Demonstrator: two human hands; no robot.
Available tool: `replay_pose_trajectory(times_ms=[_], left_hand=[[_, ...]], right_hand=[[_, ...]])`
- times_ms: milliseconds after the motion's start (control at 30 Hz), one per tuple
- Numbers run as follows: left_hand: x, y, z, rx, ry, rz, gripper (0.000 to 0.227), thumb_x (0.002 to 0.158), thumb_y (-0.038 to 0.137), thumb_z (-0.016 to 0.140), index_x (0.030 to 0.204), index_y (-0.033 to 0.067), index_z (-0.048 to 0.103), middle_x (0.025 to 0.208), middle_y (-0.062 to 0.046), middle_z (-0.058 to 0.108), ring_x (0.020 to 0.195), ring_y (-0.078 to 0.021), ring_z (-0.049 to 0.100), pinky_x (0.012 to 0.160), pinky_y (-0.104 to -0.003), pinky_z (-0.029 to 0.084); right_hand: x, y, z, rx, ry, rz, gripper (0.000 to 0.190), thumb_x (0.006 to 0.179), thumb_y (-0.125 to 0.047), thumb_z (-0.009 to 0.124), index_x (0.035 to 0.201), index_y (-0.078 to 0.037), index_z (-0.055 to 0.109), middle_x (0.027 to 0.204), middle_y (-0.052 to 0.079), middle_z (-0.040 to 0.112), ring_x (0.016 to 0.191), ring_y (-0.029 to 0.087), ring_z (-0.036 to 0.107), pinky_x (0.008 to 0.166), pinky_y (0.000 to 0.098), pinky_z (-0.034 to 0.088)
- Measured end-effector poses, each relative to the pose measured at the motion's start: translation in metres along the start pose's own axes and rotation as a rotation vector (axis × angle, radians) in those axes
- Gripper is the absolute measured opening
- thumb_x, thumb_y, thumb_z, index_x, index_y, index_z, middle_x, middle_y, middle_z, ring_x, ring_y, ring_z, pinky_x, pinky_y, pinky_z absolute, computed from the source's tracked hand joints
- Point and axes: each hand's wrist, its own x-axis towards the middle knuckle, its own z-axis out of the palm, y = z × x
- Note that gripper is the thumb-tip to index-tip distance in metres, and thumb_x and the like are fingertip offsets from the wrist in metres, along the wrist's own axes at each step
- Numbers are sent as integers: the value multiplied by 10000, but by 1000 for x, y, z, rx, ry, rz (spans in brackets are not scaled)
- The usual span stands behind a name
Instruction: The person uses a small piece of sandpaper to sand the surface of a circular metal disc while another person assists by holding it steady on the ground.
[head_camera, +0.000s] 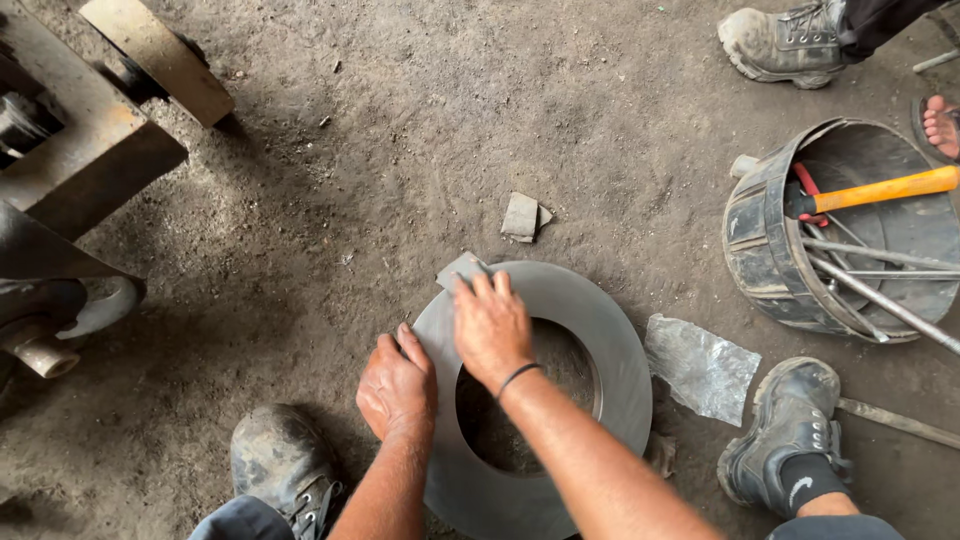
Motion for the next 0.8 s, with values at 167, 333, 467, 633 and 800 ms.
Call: replay_pose_trajectory(times_ms=[167, 333, 467, 633, 800], left_hand=[[0, -2, 0, -30, 17, 16, 507, 1037, 502, 367, 1032, 101, 676, 1035, -165, 738, 970, -386, 690, 862, -500, 534], [-2, -2, -1, -2, 43, 44, 505, 1050, 490, 382, 993, 85, 678, 989, -194, 737, 939, -414, 691, 842, -517, 534], [-2, -2, -1, -24, 107, 86, 498, 1056, 476, 402, 966, 68, 674, 953, -213, 730, 909, -430, 689, 815, -529, 532], [-3, -5, 2, -45, 114, 98, 500, 1068, 469, 415, 964, 50, 667, 939, -223, 723, 892, -440, 682, 804, -530, 527], [-3, -6, 3, -43, 98, 100, 506, 1073, 472, 410, 981, 49, 672, 948, -224, 722, 886, -441, 682, 788, -537, 521]], right_hand=[[-8, 60, -19, 82, -87, 175, 438, 897, -139, 593, 1331, -174, 639, 1377, 77, 620, 1079, 336, 577, 904, 427, 532], [-47, 120, -35, -19, -43, 275, 461, 945, -172, 600, 1402, -118, 588, 1384, 115, 627, 1147, 355, 569, 975, 437, 501], [-101, 141, -33, -62, -28, 380, 501, 959, -179, 594, 1453, -104, 557, 1393, 129, 623, 1146, 378, 562, 1002, 439, 472], [-167, 139, -30, -155, -52, 480, 524, 939, -187, 595, 1455, -103, 554, 1412, 144, 607, 1155, 386, 560, 1015, 435, 464], [-225, 108, -39, -154, -74, 569, 525, 962, -179, 569, 1473, -64, 530, 1432, 168, 588, 1152, 388, 572, 989, 438, 483]])
